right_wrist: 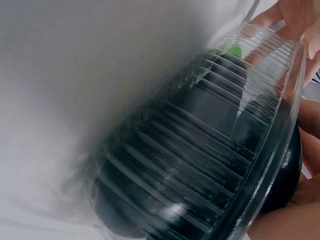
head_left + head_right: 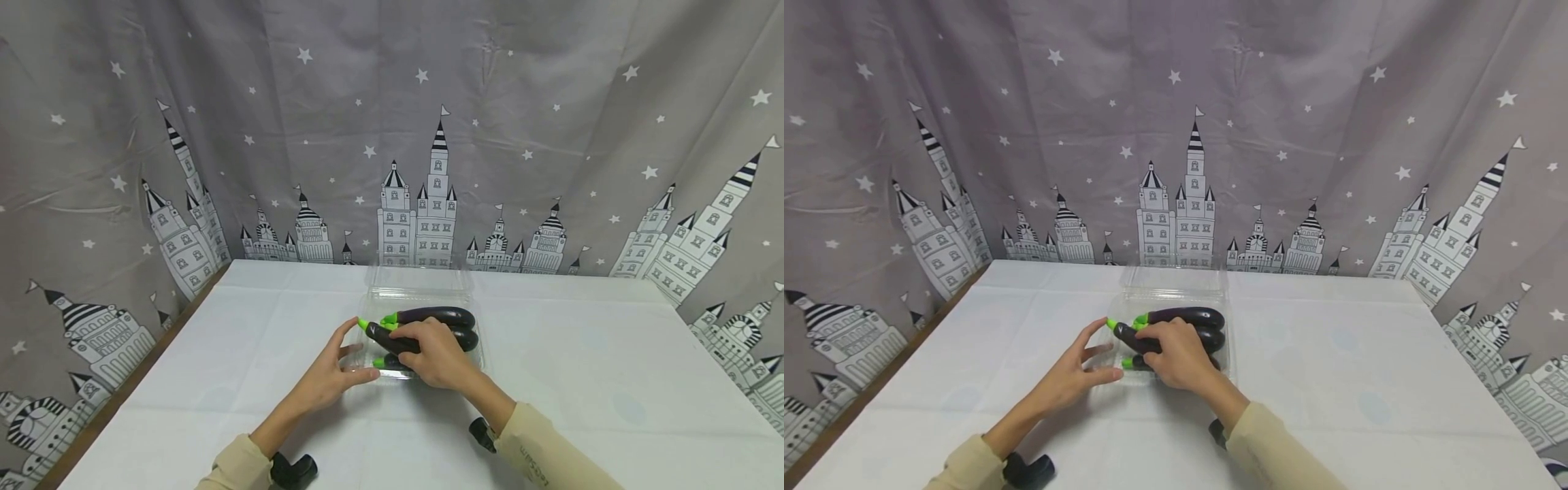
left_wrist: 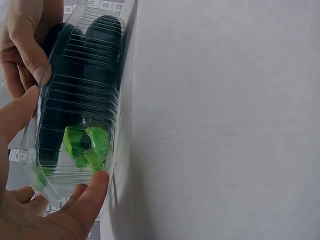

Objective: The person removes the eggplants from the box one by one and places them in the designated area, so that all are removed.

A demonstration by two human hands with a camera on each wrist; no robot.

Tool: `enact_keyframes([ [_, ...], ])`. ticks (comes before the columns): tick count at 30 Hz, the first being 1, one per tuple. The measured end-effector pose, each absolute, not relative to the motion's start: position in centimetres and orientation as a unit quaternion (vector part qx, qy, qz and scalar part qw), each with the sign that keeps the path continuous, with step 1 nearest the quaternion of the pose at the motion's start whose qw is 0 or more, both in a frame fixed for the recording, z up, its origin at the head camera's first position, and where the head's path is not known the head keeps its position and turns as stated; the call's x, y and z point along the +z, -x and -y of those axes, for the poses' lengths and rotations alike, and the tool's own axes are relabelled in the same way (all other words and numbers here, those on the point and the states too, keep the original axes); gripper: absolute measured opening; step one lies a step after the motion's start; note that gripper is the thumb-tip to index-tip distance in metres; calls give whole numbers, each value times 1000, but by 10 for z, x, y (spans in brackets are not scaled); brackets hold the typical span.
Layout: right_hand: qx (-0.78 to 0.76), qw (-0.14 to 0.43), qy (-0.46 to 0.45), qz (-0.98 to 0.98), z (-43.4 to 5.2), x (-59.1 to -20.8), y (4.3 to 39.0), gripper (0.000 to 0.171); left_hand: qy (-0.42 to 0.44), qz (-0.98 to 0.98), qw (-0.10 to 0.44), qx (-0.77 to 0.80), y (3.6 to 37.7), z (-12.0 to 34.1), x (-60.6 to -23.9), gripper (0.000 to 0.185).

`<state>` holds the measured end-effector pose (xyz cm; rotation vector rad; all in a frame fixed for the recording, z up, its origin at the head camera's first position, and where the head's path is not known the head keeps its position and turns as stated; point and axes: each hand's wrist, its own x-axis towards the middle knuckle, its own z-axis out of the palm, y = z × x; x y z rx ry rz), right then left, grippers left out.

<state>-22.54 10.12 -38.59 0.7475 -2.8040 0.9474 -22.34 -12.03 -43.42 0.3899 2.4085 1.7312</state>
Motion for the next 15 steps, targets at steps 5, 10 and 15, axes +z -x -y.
enact_keyframes([
  [5, 335, 53, -240, 910, -102, -387, 225, 32, -132, -796, 78, 585, 224, 121, -435, 99],
  [10, 368, 75, -245, 894, -105, -390, 225, 33, -132, -800, 76, 581, 224, 121, -435, 100],
  [15, 393, 87, -257, 878, -106, -390, 225, 34, -133, -798, 76, 583, 224, 121, -434, 102],
])
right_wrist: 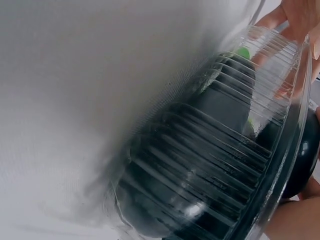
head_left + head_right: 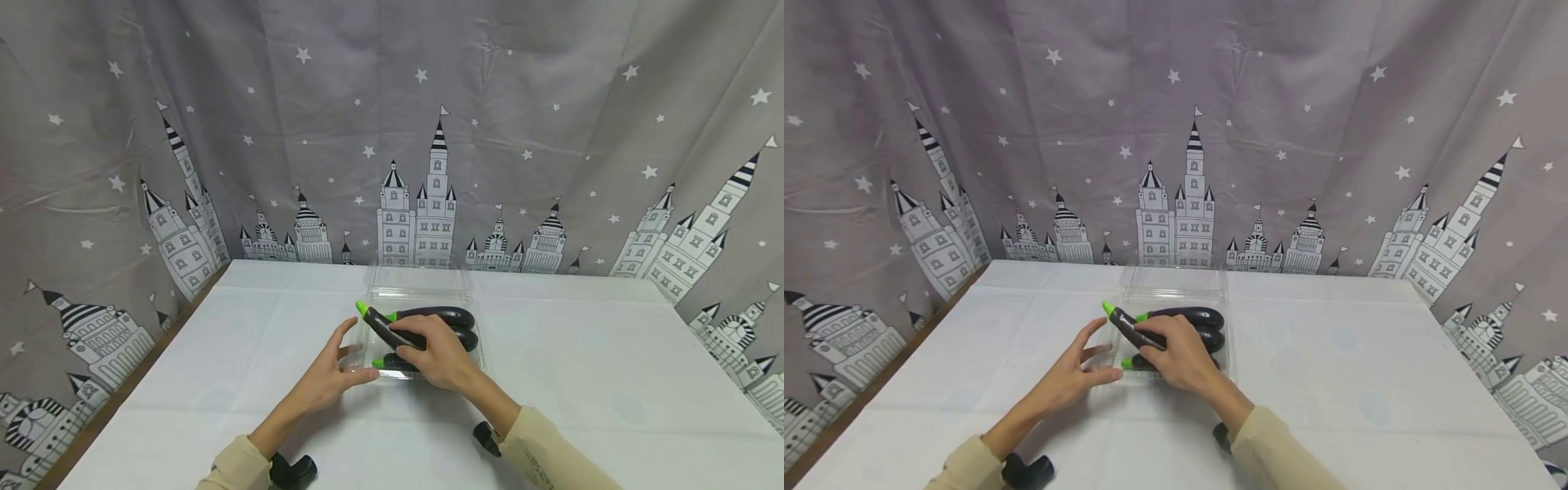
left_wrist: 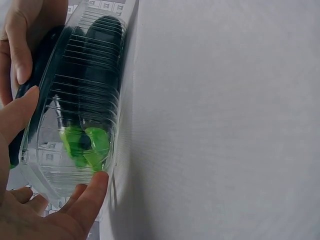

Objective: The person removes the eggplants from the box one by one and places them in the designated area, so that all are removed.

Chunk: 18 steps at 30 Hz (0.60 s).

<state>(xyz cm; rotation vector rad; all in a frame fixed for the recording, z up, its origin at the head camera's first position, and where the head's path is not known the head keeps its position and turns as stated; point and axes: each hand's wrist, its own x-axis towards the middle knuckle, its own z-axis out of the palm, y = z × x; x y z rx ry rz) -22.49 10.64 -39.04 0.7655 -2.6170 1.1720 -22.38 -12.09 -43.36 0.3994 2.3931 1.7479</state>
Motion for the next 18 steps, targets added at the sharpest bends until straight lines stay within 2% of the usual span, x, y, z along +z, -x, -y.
enact_keyframes([
  [18, 441, 115, -281, 844, -108, -389, 223, 34, -122, -808, 72, 571, 223, 120, -433, 102],
])
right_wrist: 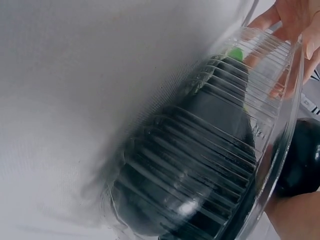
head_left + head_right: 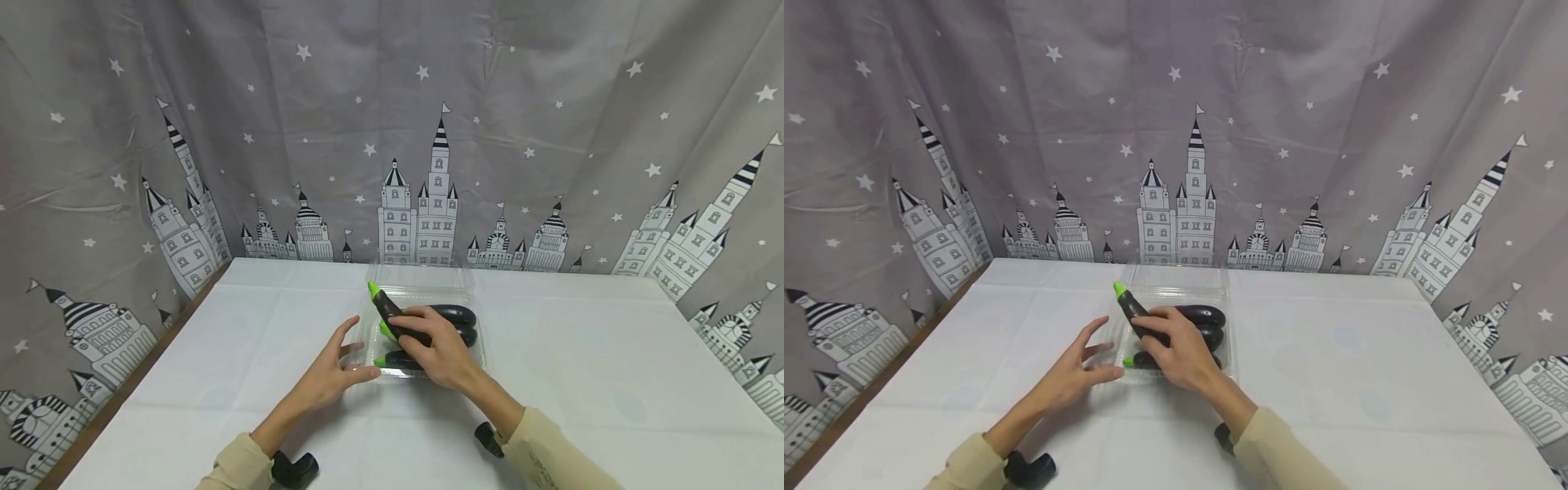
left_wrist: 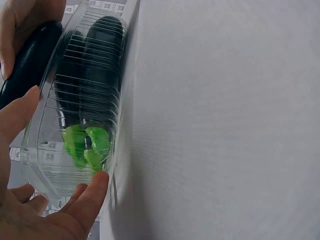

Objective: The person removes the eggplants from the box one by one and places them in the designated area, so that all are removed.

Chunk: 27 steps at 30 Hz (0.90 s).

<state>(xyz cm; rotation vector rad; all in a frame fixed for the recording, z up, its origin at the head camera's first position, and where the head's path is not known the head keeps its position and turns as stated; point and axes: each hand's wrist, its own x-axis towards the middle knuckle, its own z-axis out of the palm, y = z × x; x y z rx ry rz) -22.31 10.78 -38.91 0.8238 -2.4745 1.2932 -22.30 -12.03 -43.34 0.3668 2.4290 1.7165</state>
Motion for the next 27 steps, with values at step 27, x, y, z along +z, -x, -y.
enact_keyframes([
  [27, 501, 43, -230, 833, -127, -384, 208, 49, -117, -813, 73, 566, 224, 119, -434, 98],
])
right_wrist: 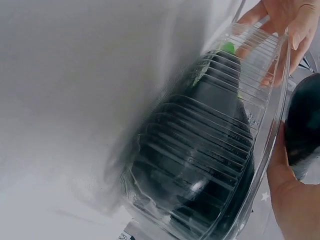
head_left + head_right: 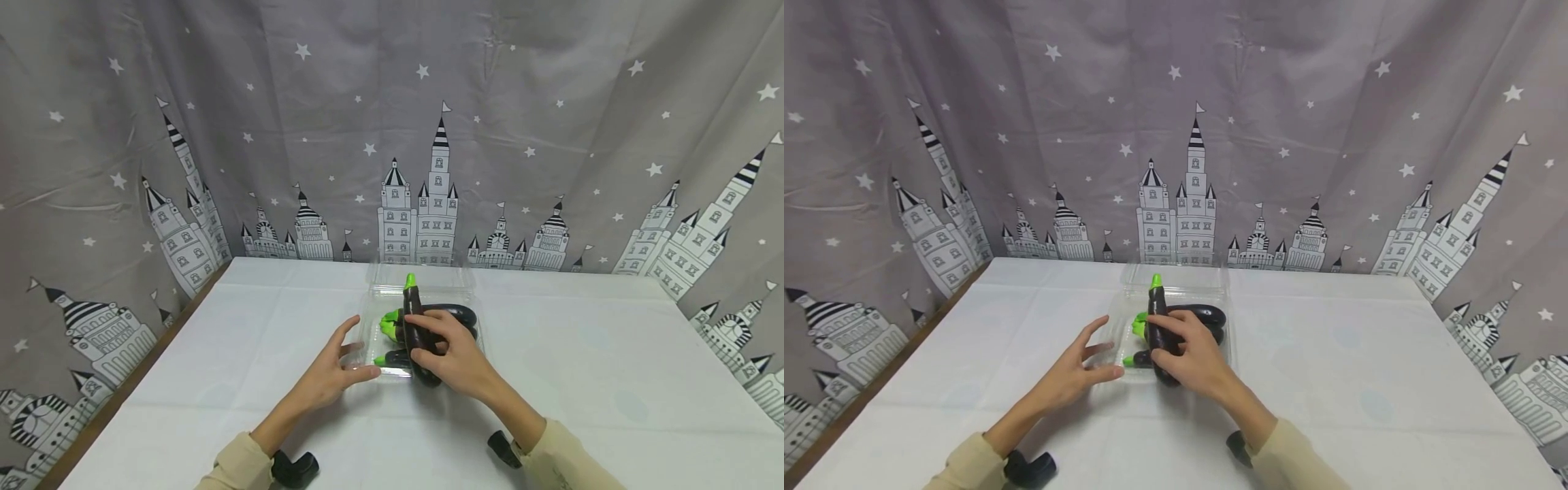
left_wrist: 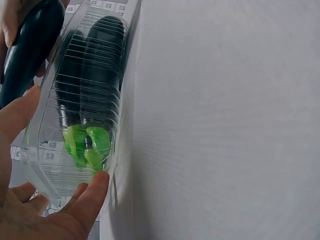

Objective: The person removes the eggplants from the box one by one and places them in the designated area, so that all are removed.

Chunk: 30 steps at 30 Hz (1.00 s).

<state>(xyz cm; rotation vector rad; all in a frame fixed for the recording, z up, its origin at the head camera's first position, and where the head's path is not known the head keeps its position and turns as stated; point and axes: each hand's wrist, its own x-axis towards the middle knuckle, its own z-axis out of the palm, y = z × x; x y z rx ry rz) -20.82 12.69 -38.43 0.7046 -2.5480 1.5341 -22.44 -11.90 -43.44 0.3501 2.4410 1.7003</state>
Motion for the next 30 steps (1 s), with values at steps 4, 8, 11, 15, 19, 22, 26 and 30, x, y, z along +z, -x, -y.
enact_keyframes([
  [4, 512, 42, -233, 825, -129, -385, 207, 48, -124, -815, 69, 562, 224, 120, -435, 97],
  [8, 516, 43, -236, 822, -131, -384, 205, 49, -136, -814, 64, 562, 224, 120, -434, 97],
  [11, 517, 42, -235, 822, -133, -383, 203, 49, -140, -814, 60, 561, 224, 120, -434, 95],
  [15, 522, 38, -232, 820, -136, -384, 201, 49, -139, -814, 60, 561, 224, 121, -433, 91],
  [19, 529, 38, -229, 816, -140, -384, 200, 49, -137, -815, 59, 561, 225, 120, -433, 90],
  [22, 530, 40, -222, 817, -143, -383, 199, 50, -138, -816, 57, 558, 225, 120, -434, 90],
  [26, 529, 45, -212, 821, -149, -381, 198, 52, -147, -817, 54, 554, 225, 120, -433, 90],
  [30, 529, 51, -205, 822, -156, -379, 198, 52, -155, -814, 54, 556, 225, 121, -431, 89],
])
